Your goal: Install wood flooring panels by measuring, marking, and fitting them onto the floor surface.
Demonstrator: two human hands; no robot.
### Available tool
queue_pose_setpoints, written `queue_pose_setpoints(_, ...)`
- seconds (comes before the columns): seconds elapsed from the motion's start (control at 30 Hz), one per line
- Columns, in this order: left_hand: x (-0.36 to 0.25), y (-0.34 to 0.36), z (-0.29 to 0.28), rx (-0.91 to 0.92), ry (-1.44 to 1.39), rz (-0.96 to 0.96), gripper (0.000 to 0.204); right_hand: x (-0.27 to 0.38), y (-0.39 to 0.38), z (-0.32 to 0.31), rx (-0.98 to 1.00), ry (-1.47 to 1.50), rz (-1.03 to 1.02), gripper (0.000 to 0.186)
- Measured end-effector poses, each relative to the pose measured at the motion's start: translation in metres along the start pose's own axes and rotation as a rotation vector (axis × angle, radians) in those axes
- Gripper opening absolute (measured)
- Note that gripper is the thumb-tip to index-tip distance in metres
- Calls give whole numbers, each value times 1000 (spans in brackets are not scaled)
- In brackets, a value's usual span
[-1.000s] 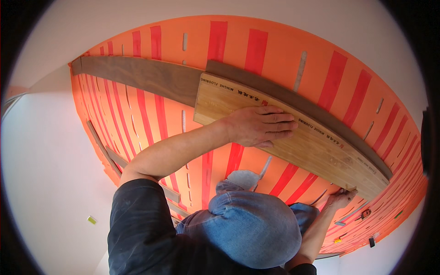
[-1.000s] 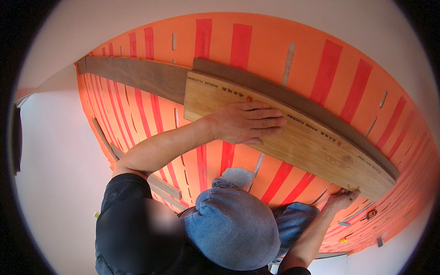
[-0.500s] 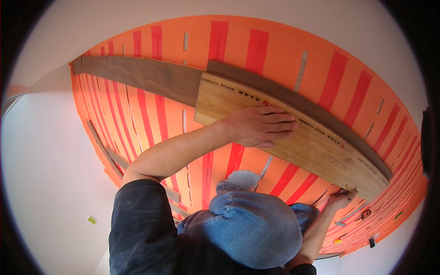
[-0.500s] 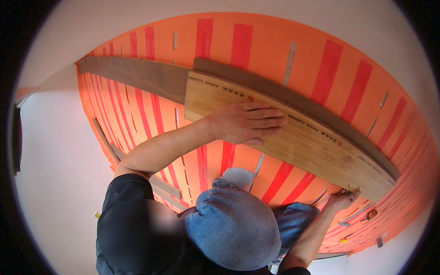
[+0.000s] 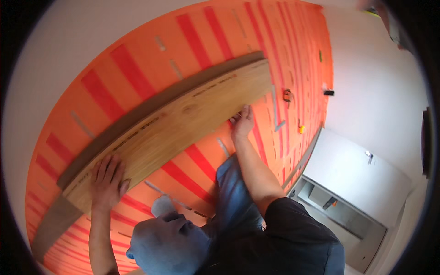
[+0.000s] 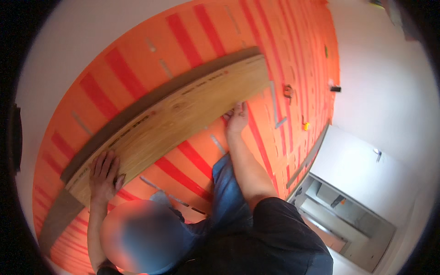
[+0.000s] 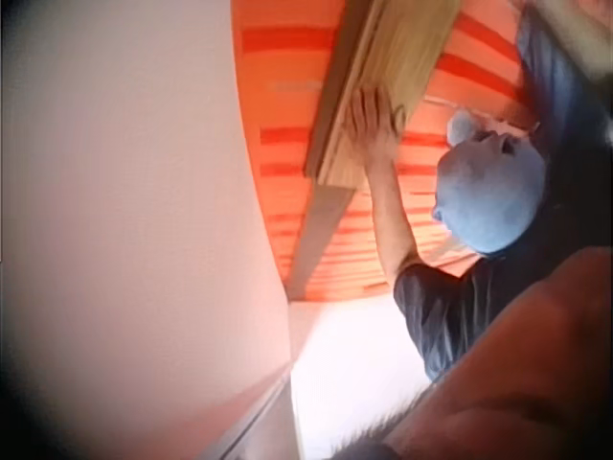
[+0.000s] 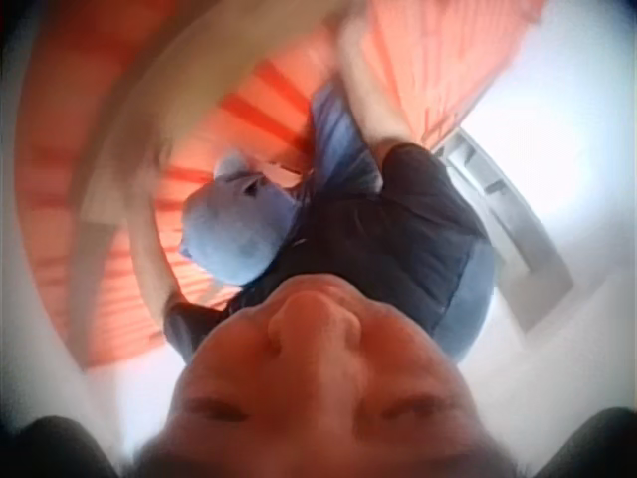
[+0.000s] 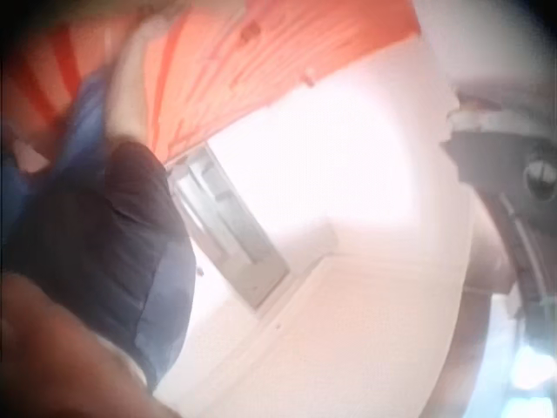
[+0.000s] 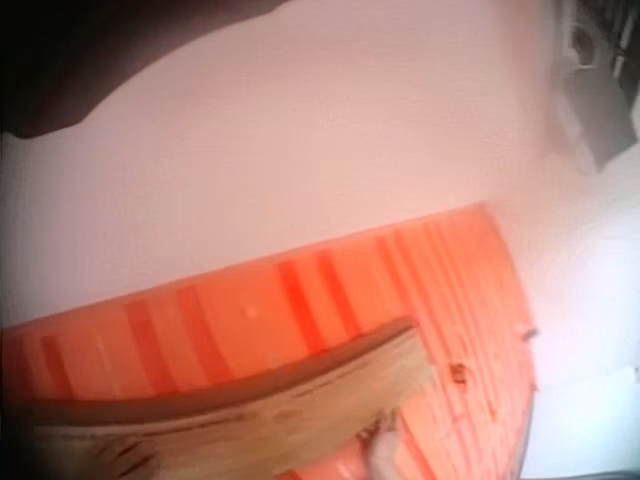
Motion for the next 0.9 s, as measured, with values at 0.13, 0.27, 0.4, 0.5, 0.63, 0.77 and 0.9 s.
queue_pose_setpoints(0.13,-13,16,11,22,17,38,57,32,46,-29,40,-78,-84,33)
queue_pose_setpoints(0.27,-11,13,11,-4,48,79,55,28,43,-33,88,-150,-43,40)
queue_pose_setpoints(0.4,-3,6,14,3,78,81,56,23,38,-30,113,-39,-37,39)
queue_pose_setpoints(0.5,-2,5,11,-6,83,86,56,22,33,-22,115,-26,-31,39)
queue_pose_setpoints(0.63,-6,7,12,-10,93,74,54,18,41,-31,93,-34,-50,38)
queue_pose_setpoints(0.77,-11,12,6,-32,107,72,52,18,41,-30,98,-29,-64,38)
queue_pose_setpoints(0.9,-8,10,5,-36,106,75,52,23,35,-24,80,-6,-44,32)
Point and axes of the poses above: each hand's wrist, its own y-axis towards the middle knuckle, its own z-axis out of the palm, x = y × z, the point moved 3 cm from there along y, towards the middle knuckle, and after that the axes turned 10 degrees about -z, right-handed, at the moved point
